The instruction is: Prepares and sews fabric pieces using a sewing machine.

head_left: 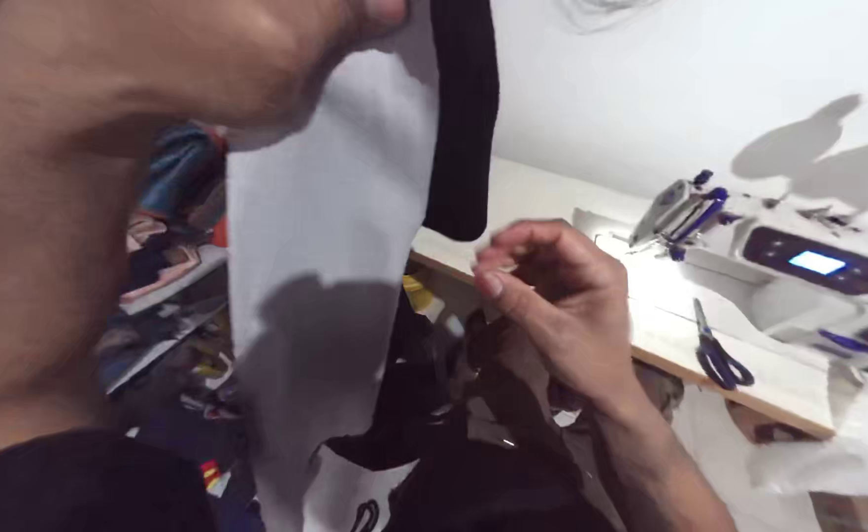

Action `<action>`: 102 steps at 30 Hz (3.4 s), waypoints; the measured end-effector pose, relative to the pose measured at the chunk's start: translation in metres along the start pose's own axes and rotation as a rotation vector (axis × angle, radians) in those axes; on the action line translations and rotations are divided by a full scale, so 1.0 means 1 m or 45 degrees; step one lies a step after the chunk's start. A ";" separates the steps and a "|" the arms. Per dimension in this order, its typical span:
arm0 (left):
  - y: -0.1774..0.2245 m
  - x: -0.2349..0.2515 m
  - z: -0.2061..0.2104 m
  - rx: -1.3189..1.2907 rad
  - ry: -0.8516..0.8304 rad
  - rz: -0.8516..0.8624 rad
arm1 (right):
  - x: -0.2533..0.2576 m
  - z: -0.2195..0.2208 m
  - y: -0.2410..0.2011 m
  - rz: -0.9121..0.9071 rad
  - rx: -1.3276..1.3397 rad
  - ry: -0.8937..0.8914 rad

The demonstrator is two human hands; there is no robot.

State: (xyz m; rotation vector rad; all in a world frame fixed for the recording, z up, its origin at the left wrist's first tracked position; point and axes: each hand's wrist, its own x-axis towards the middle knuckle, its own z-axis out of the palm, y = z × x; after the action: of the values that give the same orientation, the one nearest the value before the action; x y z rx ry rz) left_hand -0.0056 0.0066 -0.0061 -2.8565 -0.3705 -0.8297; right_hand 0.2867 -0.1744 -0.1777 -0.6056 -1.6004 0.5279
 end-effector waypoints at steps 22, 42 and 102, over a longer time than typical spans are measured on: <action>0.020 -0.050 -0.020 -0.510 0.554 0.211 | 0.047 0.000 0.034 -0.137 0.432 -0.523; 0.095 -0.060 0.033 -0.191 0.961 -0.255 | 0.007 0.014 0.012 -0.499 -0.454 0.126; 0.100 -0.114 0.067 -0.295 1.013 -0.369 | -0.030 0.032 0.047 -0.465 -0.497 -0.185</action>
State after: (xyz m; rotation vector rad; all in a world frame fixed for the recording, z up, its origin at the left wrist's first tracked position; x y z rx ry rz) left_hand -0.0371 -0.0982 -0.1310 -2.3902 -0.5976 -2.0535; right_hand 0.2605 -0.1583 -0.2339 -0.5511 -1.9182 -0.0165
